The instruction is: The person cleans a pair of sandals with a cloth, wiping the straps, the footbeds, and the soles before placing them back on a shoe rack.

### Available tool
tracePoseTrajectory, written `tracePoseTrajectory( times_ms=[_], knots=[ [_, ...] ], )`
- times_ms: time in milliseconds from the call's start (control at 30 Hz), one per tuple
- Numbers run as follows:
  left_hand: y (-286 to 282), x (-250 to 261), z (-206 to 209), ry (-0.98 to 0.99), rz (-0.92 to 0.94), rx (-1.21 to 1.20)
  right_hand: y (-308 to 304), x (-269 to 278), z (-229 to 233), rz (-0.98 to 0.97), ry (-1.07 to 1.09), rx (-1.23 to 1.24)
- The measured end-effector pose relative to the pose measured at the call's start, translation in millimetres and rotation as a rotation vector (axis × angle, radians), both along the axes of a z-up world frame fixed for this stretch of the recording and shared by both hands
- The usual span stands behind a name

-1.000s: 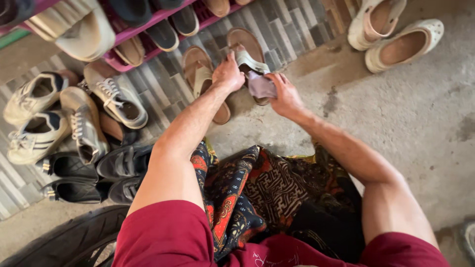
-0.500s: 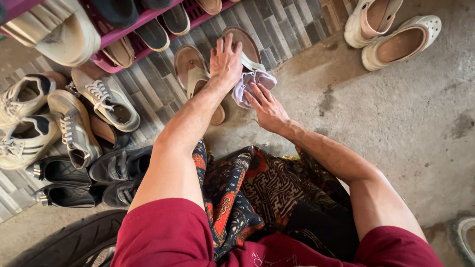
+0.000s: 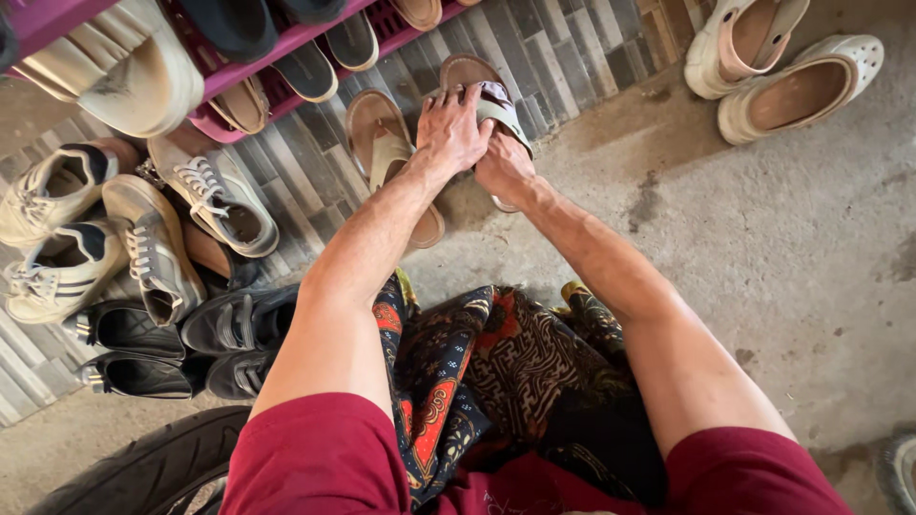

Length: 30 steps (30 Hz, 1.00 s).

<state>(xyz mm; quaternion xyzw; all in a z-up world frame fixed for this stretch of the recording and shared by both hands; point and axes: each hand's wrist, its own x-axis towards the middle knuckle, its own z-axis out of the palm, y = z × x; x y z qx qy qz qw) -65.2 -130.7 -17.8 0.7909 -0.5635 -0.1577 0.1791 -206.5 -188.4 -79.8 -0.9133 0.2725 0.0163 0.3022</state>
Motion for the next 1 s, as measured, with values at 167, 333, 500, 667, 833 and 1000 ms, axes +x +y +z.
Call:
tracePoseTrajectory(
  times_ms=[167, 333, 500, 667, 833, 1000],
  knots=[
    [0.8, 4.2, 5.3, 0.054, -0.039, 0.105, 2.0, -20.8, 10.8, 0.162, -0.041, -0.149],
    [2.2, -4.2, -0.4, 0.029, -0.133, 0.136, 29.7, -65.4, 55.8, 0.269, -0.166, -0.212],
    [2.5, -1.9, 1.9, 0.058, -0.122, 0.161, 65.2, -102.9, 67.7, 0.343, -0.080, -0.370],
    [4.3, -5.7, 0.0, 0.058, -0.124, 0.124, 70.8, -97.0, 58.2, 0.321, -0.099, -0.384],
    [1.9, -9.6, 0.5, 0.034, -0.103, 0.127, 42.8, -46.0, 58.2, 0.185, 0.100, -0.171],
    [-1.1, -5.3, 2.8, 0.052, -0.117, 0.170, 49.6, -52.9, 52.6, 0.341, 0.078, -0.344]
  ],
)
